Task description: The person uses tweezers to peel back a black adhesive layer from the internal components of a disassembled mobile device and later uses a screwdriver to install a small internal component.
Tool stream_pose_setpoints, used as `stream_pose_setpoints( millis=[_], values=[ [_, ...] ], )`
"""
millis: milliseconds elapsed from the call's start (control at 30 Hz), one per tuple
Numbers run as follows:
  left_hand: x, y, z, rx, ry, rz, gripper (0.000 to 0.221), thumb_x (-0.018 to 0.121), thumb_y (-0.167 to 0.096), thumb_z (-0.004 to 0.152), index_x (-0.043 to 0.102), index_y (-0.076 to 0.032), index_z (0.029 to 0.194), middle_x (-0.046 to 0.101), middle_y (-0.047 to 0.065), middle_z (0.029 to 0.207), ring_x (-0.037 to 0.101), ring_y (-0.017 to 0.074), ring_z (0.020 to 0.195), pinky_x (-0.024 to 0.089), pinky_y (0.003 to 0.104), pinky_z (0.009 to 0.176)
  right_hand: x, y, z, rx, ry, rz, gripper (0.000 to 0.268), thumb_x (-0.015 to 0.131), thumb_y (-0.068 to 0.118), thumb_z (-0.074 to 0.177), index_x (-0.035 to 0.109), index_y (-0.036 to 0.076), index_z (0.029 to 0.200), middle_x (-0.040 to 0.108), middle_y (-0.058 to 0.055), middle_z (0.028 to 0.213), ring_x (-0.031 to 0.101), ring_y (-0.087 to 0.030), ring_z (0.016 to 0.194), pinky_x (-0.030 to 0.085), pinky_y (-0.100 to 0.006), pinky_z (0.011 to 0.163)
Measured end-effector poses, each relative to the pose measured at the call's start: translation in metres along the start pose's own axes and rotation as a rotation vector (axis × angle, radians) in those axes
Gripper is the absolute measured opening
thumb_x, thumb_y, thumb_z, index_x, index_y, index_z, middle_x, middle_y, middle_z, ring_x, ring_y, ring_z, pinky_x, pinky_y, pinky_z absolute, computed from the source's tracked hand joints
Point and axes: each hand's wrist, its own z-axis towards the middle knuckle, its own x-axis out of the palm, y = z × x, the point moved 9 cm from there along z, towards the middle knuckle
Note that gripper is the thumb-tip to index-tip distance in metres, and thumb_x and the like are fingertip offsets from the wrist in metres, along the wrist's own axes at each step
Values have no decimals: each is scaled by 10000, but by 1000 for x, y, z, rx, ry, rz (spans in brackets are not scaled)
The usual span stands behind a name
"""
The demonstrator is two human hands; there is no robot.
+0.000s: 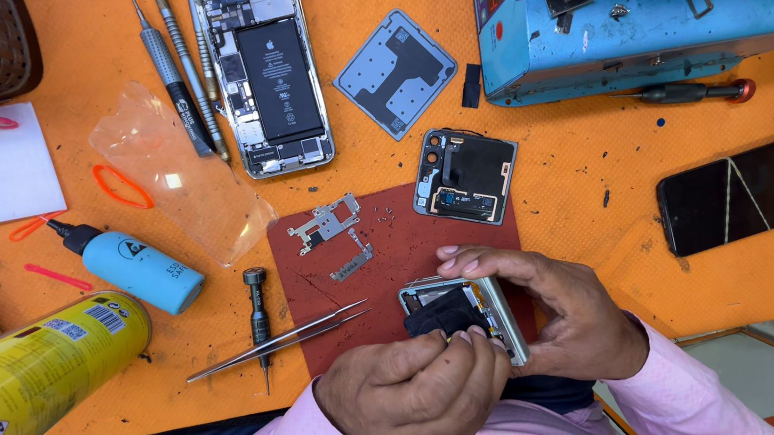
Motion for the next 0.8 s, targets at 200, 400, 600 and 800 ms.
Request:
stream_pose_setpoints(
  millis=[200, 400, 600, 800],
  values=[
    [4, 2, -5, -26, 60, -47, 161, 711, -71, 886, 767, -35, 1033, 694, 30, 1032, 603, 140, 1085, 506, 250, 893, -2, 1, 1, -8, 2, -53, 736, 937, 165, 763, 551, 68, 1381, 677, -152, 1404, 616, -316, 1415, 510, -439, 1195],
    [5, 2, -5, -55, 126, -94, 176, 701, -20, 945, 765, 7, 1107, 693, 59, 1162, 608, 170, 1190, 529, 279, 1002, 0, 3, 1, -32, 1, -42, 763, 937, 187, 747, 541, 68, 1389, 666, -151, 1414, 603, -316, 1422, 504, -438, 1200],
    [-3, 14, 13, -219, 160, -155, 184, 753, -95, 870, 776, -64, 1049, 687, 17, 1041, 619, 139, 1060, 543, 266, 918, -1, 4, 1, -25, 4, -43, 766, 942, 181, 749, 539, 62, 1389, 663, -163, 1415, 613, -314, 1412, 509, -430, 1190],
    [-1, -1, 14, -150, 187, -70, 158, 734, -109, 882, 761, -47, 1025, 677, 7, 1024, 609, 132, 1077, 525, 263, 920, -1, 6, 2, -38, -1, -51, 754, 932, 147, 768, 522, 59, 1394, 628, -181, 1459, 613, -310, 1406, 515, -416, 1178]
  ],
)
